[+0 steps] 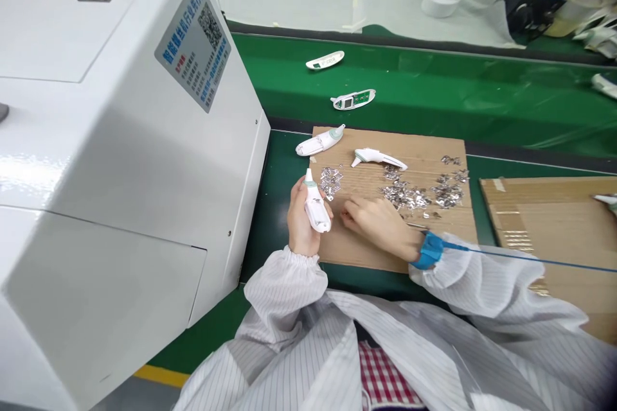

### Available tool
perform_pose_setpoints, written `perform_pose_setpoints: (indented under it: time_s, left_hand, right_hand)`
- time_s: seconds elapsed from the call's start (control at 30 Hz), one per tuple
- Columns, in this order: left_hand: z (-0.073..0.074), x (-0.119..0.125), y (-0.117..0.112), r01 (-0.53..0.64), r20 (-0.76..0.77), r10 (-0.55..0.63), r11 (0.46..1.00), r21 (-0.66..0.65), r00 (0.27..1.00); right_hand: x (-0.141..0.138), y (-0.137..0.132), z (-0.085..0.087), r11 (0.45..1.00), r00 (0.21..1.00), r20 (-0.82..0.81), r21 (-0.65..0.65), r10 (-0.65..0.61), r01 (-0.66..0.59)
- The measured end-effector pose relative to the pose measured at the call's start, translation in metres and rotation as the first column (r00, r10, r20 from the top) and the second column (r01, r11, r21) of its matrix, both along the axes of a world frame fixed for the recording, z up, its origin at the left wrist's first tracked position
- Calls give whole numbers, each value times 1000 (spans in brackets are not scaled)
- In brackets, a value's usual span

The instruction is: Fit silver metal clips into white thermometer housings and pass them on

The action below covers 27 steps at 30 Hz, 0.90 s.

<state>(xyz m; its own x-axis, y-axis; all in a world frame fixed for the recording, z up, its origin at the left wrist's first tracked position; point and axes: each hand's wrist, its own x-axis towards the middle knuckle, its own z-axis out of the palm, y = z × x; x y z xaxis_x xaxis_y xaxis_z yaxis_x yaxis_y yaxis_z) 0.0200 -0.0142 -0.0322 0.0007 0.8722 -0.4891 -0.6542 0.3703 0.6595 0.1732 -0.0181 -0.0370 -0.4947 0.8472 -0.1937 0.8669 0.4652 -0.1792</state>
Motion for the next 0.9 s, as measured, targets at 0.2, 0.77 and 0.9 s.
perform_pose_setpoints:
  time_s: [0.2,0.77,0.9]
  left_hand:
    - [-2,11,-5,7,-58,-5,1000,28,998]
    - [-2,38,-14,80,-124,-66,990,113,990]
    - [5,40,-13,95,-29,-95,995,20,995]
  right_hand:
    - [13,6,34,997,962,-270,43,-47,61]
    - [20,7,60,983,906,-397,159,150,-93]
    - [18,4,60,951,939,-275,280,208,-128]
